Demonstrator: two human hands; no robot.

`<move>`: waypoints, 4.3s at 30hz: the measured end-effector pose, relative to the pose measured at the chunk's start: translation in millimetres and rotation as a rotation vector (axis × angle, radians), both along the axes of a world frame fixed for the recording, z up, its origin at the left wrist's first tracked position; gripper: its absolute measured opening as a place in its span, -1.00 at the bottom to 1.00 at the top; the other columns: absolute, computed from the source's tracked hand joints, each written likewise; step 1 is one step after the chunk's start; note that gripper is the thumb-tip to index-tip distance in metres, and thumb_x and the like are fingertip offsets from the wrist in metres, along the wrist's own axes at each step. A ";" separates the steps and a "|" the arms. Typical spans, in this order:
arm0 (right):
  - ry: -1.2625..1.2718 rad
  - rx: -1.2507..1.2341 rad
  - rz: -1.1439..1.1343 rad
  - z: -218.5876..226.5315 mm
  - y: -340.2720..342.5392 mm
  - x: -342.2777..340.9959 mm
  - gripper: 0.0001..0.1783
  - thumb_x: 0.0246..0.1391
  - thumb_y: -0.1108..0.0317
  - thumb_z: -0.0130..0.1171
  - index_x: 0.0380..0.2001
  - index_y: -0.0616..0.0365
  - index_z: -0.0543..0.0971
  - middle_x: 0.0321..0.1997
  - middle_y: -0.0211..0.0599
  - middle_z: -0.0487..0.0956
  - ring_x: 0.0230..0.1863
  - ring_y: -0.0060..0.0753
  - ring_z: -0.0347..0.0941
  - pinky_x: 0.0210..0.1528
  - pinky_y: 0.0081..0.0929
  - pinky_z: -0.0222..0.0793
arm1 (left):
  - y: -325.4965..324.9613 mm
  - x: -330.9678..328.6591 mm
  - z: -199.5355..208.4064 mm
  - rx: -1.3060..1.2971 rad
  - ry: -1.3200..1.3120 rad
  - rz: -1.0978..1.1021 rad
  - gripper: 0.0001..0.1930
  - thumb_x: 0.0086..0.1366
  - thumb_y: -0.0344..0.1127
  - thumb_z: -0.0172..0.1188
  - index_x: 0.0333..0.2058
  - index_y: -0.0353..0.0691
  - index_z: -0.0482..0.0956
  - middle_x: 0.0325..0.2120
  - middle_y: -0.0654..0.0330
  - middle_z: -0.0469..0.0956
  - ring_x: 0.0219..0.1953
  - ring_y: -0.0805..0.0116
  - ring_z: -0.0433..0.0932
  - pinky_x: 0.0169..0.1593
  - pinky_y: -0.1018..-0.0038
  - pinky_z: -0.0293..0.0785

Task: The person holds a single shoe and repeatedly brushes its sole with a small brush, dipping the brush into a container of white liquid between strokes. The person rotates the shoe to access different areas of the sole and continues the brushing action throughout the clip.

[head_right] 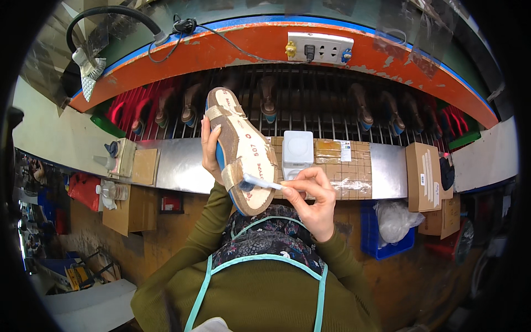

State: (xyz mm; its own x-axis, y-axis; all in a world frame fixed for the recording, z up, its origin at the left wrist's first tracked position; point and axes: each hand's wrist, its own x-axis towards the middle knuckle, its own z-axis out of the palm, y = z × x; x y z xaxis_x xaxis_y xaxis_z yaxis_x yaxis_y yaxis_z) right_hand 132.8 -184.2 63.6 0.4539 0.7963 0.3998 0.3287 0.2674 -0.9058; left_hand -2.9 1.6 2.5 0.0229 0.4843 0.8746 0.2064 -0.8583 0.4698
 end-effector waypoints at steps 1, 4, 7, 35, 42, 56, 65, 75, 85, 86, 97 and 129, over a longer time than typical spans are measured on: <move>-0.005 -0.012 -0.013 -0.8 0.7 -2.7 -0.86 -0.02 0.47 0.40 -0.32 0.21 0.73 -0.30 -0.39 0.47 -0.42 -0.67 0.36 -0.43 -0.69 0.29 | -0.5 -1.6 -2.2 -0.008 0.010 0.019 -0.35 0.05 -0.15 0.45 0.13 -0.10 0.45 0.28 -0.15 0.28 0.33 -0.24 0.21 0.34 0.00 0.17; -0.028 -0.025 -0.053 -4.0 6.1 -8.2 -0.85 -0.03 0.47 0.41 -0.32 0.20 0.73 -0.30 -0.39 0.47 -0.39 -0.66 0.36 -0.43 -0.68 0.30 | -2.0 -5.5 -5.5 -0.029 0.033 0.055 -0.38 0.07 -0.15 0.44 0.12 -0.09 0.47 0.26 -0.13 0.31 0.33 -0.24 0.21 0.34 0.02 0.19; -0.065 -0.015 -0.070 -6.8 16.8 -7.8 -0.85 -0.03 0.44 0.41 -0.33 0.18 0.73 -0.31 -0.40 0.48 -0.39 -0.62 0.37 -0.43 -0.65 0.29 | -3.6 -9.8 -5.1 -0.037 0.044 0.068 -0.43 0.09 -0.17 0.42 0.10 -0.08 0.49 0.25 -0.10 0.34 0.33 -0.23 0.22 0.33 0.04 0.21; -0.151 -0.128 -0.023 8.3 45.3 -10.0 -0.86 -0.02 0.43 0.40 -0.35 0.21 0.72 -0.37 -0.38 0.47 -0.36 -0.57 0.37 -0.35 -0.62 0.28 | 23.3 -25.3 -4.2 -0.187 0.081 0.117 -0.35 0.04 -0.15 0.45 0.14 -0.08 0.49 0.26 0.01 0.35 0.32 -0.17 0.24 0.32 0.09 0.22; -0.544 0.116 -0.242 6.8 40.8 -20.3 -0.77 -0.16 0.33 0.49 -0.34 -0.01 0.74 -0.38 -0.51 0.51 -0.35 -0.55 0.38 -0.15 -0.44 0.02 | 27.7 -25.1 -3.0 -0.162 0.095 0.145 -0.35 0.05 -0.17 0.43 0.15 -0.10 0.47 0.26 -0.01 0.34 0.32 -0.14 0.25 0.32 0.09 0.22; -0.633 0.188 -0.394 -2.4 29.0 -6.5 -0.67 -0.24 0.31 0.54 -0.28 -0.09 0.75 -0.30 -0.50 0.48 -0.25 -0.54 0.39 -0.08 -0.43 0.00 | 29.6 -11.6 -12.8 -0.255 -0.049 -0.132 -0.32 0.03 -0.35 0.42 0.17 -0.20 0.42 0.24 -0.06 0.35 0.27 0.08 0.36 0.26 0.30 0.39; -0.763 0.270 -0.373 14.3 17.4 -5.5 -0.59 -0.29 0.29 0.56 -0.23 -0.12 0.74 -0.27 -0.54 0.48 -0.32 -0.60 0.37 -0.11 -0.40 -0.04 | 9.2 10.3 -12.9 -0.548 -0.298 -0.486 -0.38 0.10 -0.28 0.38 0.14 -0.31 0.43 0.22 0.01 0.38 0.30 0.15 0.32 0.28 0.34 0.36; -0.798 0.209 -0.421 14.3 -6.8 8.7 -0.64 -0.30 0.27 0.55 -0.29 -0.14 0.75 -0.23 -0.53 0.53 -0.29 -0.58 0.40 -0.12 -0.39 -0.04 | -6.9 15.1 -5.2 -0.546 -0.206 -0.732 -0.40 0.37 -0.18 0.13 0.29 -0.27 0.19 0.09 -0.07 0.46 0.06 0.23 0.56 0.11 0.34 0.59; -0.810 0.244 -0.484 -0.6 -21.8 10.9 -0.57 -0.34 0.28 0.57 -0.25 -0.08 0.75 -0.22 -0.49 0.50 -0.33 -0.56 0.38 -0.11 -0.42 -0.04 | -31.4 19.0 14.9 -0.863 -0.478 -1.038 -0.31 0.30 -0.08 0.22 0.28 -0.27 0.19 0.24 0.03 0.30 0.22 0.27 0.41 0.23 0.34 0.46; -0.836 0.250 -0.459 0.2 -24.7 5.3 -0.57 -0.34 0.28 0.57 -0.25 -0.08 0.75 -0.22 -0.49 0.49 -0.33 -0.56 0.39 -0.11 -0.42 -0.04 | -31.7 18.6 15.8 -0.866 -0.481 -1.042 -0.31 0.30 -0.07 0.21 0.29 -0.27 0.19 0.23 0.02 0.31 0.22 0.27 0.41 0.24 0.35 0.45; -0.768 0.287 -0.367 -12.5 -21.0 0.7 -0.59 -0.28 0.30 0.56 -0.23 -0.13 0.74 -0.20 -0.50 0.46 -0.31 -0.57 0.40 -0.09 -0.41 -0.03 | -36.4 18.7 13.4 -0.829 -0.505 -1.111 -0.30 0.35 -0.01 0.15 0.28 -0.35 0.21 0.20 -0.04 0.36 0.20 0.27 0.41 0.27 0.39 0.38; -0.560 0.209 -0.025 -13.3 19.3 6.7 -0.71 -0.24 0.25 0.52 -0.33 -0.08 0.75 -0.28 -0.53 0.54 -0.31 -0.59 0.41 -0.15 -0.43 0.03 | 15.9 -13.0 -29.2 -0.543 -0.210 -0.426 -0.33 0.21 -0.26 0.31 0.24 -0.25 0.25 0.22 0.04 0.31 0.20 0.19 0.41 0.28 0.31 0.37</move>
